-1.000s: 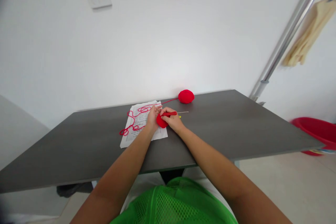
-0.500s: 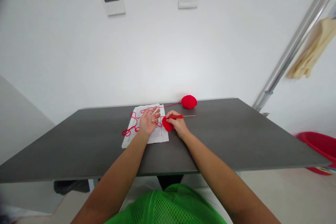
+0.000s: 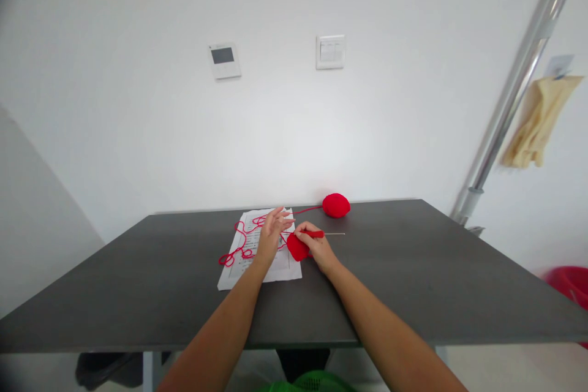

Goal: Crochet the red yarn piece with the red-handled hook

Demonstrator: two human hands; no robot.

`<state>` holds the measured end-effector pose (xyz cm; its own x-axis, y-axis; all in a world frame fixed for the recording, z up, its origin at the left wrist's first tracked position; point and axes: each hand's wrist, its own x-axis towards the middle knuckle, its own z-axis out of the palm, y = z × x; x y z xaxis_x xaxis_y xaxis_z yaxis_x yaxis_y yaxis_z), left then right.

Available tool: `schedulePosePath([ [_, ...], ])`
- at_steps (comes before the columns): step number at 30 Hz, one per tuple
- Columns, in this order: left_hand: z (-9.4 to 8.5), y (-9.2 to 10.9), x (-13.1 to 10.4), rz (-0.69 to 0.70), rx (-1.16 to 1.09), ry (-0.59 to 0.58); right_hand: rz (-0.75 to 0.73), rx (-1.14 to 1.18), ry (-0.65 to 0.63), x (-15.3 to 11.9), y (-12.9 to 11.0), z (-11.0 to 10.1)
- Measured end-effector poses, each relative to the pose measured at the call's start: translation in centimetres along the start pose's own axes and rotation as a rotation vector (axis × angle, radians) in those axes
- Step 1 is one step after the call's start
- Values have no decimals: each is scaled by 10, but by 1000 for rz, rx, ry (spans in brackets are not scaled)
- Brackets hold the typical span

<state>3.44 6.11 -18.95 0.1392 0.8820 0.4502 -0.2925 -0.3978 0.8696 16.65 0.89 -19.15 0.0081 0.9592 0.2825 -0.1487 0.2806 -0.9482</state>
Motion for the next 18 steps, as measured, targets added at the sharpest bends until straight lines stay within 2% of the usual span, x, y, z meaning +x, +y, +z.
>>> schedulePosePath([
  [3, -5, 1, -2, 73, 217, -1, -13, 6, 57, 1, -1, -1],
  [8, -4, 10, -5, 99, 457, -102, -50, 27, 106, 2, -4, -4],
  [14, 3, 15, -7, -26, 299, -87, -88, -61, 105, 1, -5, -4],
  [18, 3, 9, -6, -136, 263, -136, -172, -197, 95, -2, -8, -3],
])
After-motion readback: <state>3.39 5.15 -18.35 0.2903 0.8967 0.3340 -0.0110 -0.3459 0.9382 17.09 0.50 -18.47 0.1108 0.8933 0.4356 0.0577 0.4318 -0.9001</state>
